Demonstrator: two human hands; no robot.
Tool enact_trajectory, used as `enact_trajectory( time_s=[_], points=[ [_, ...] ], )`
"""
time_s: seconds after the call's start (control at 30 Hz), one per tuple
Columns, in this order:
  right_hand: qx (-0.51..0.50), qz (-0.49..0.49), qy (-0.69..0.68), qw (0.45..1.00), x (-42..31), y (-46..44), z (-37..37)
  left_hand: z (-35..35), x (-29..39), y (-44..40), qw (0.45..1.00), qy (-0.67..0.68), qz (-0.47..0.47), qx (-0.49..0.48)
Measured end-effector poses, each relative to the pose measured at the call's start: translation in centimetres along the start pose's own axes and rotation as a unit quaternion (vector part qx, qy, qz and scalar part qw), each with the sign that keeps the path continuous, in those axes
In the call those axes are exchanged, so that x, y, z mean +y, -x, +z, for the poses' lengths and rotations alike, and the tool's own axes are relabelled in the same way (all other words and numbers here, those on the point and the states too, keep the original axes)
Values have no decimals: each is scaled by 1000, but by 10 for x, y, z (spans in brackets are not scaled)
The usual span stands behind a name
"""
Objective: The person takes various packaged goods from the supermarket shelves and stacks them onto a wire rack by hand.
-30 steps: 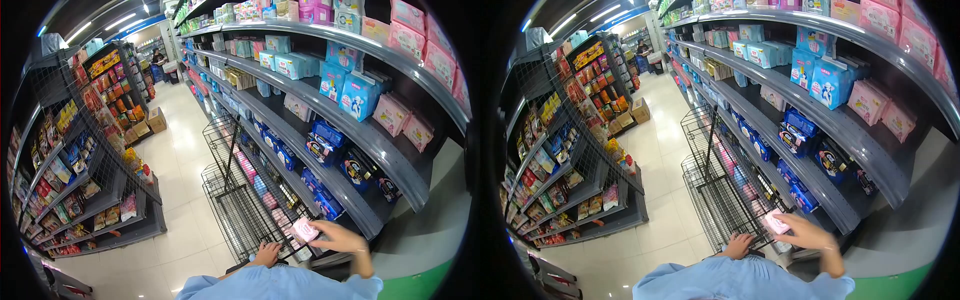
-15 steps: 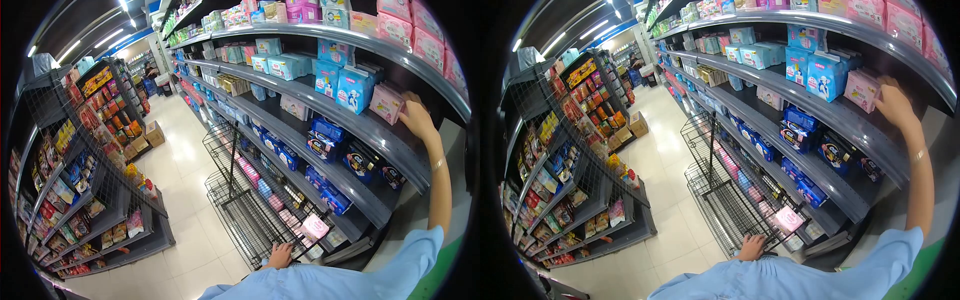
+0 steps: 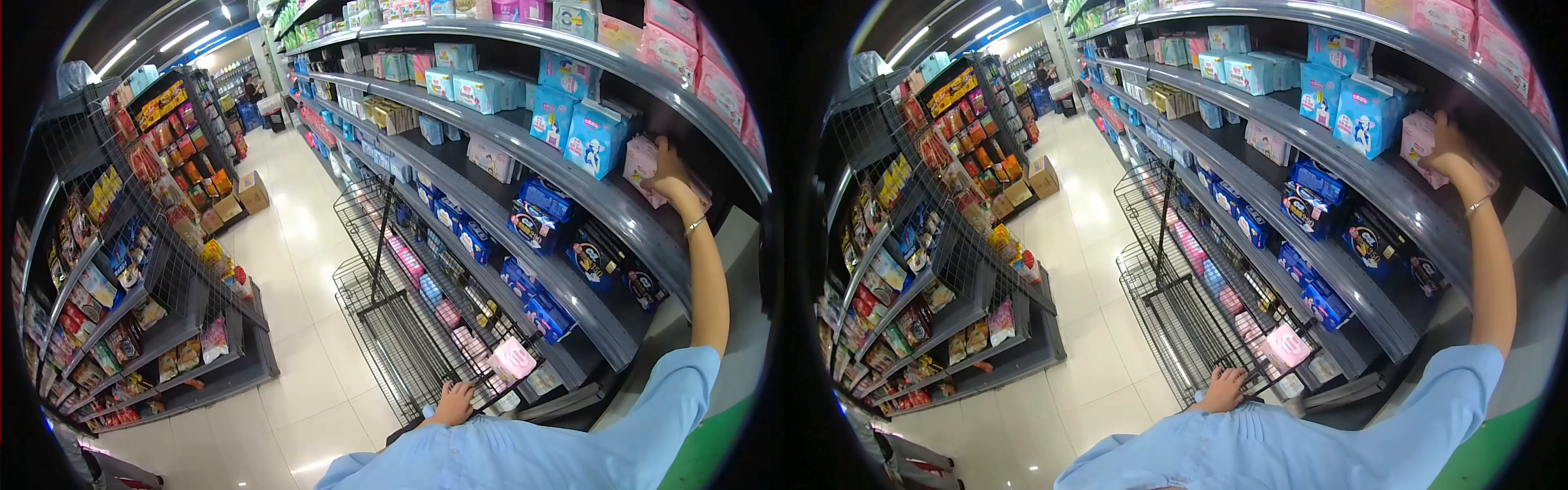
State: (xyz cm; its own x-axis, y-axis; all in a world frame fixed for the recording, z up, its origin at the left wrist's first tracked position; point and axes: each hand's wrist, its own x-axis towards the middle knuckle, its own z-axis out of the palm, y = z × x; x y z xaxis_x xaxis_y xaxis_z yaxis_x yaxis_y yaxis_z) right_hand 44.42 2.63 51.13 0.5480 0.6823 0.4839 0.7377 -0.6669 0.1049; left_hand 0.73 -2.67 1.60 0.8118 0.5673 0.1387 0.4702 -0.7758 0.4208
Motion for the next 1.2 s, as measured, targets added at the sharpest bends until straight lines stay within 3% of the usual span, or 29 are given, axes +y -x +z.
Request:
enact_trajectory(
  time_s=[0.13, 0.33, 0.43, 0.53, 0.57, 0.6, 0.63, 0.7, 0.8, 0.93, 1.0, 1.2],
  points=[
    [188, -103, 133, 968, 7, 33, -14, 1, -2, 1, 1000, 11, 1, -12],
    [248, -213, 49, 944, -34, 158, -104, -2, 0, -2, 1000, 10, 1, -6],
    [164, -261, -141, 941, -66, 223, -102, -6, 2, -3, 999, 42, -8, 13],
    [15, -304, -401, 864, -101, 267, -42, -13, 6, -3, 995, 83, -21, 45],
    [-102, -279, -447, 844, -116, 278, -10, -9, 7, -3, 992, 98, -32, 75],
    [-166, -250, -520, 800, -135, 289, 29, -10, 7, -3, 990, 114, -31, 80],
    [-203, -202, -533, 796, -150, 307, 79, -9, 8, -1, 986, 137, -40, 88],
    [-243, -146, -524, 803, -176, 346, 155, -9, 7, -1, 976, 177, -57, 112],
    [-302, -108, -470, 822, -191, 385, 188, -2, 3, 0, 977, 172, -51, 118],
    [-205, -118, -370, 898, -190, 407, 201, 0, 5, 3, 976, 168, -53, 128],
    [-183, -144, -342, 910, -184, 407, 204, -2, 8, 1, 972, 173, -42, 155],
    [-154, -191, -273, 930, -188, 425, 216, 0, 1, 0, 986, 138, -31, 84]
  ],
)
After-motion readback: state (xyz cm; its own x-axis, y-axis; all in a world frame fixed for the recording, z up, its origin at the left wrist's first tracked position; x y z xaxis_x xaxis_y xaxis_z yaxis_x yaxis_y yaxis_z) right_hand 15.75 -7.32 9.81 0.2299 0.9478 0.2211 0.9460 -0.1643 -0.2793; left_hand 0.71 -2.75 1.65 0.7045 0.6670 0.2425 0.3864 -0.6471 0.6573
